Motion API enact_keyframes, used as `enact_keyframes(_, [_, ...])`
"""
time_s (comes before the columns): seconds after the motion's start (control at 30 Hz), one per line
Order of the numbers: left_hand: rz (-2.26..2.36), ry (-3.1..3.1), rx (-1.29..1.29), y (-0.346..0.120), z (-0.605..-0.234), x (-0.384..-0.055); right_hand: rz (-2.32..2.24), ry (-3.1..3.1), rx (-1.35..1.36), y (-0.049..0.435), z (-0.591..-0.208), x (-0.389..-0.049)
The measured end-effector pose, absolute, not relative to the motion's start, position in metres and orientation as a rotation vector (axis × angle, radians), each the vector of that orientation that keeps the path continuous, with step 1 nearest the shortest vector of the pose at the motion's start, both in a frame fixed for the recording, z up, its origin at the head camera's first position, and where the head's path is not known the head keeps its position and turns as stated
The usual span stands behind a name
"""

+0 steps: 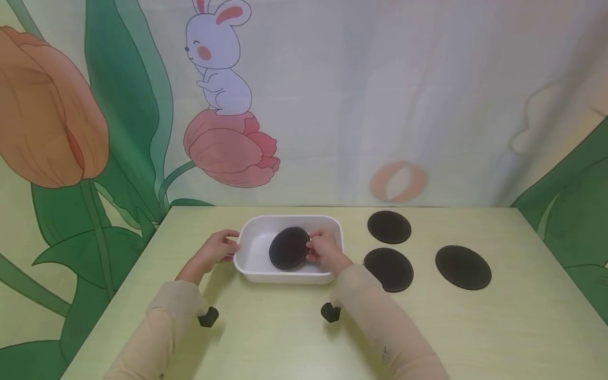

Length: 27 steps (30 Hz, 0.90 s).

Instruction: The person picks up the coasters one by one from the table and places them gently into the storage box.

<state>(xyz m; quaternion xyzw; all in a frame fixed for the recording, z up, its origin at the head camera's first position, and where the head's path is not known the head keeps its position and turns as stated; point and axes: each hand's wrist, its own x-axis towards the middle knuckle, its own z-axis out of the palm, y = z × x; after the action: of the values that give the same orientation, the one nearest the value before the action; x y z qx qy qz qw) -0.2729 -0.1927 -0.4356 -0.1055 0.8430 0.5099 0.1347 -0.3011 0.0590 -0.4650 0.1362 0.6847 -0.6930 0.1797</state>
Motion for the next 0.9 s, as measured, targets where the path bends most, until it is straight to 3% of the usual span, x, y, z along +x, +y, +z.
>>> enact_keyframes(0.27, [1.485,2.443,-0.292,-0.191,-0.436,-0.273,-1.869,1.997,0.378,0.066,-0.457,-0.296])
enact_keyframes(0.9, [1.46,2.455,-0.305,-0.19,-0.433,-0.271,-1.657,2.102,0.011,0.113,-0.401,-0.284])
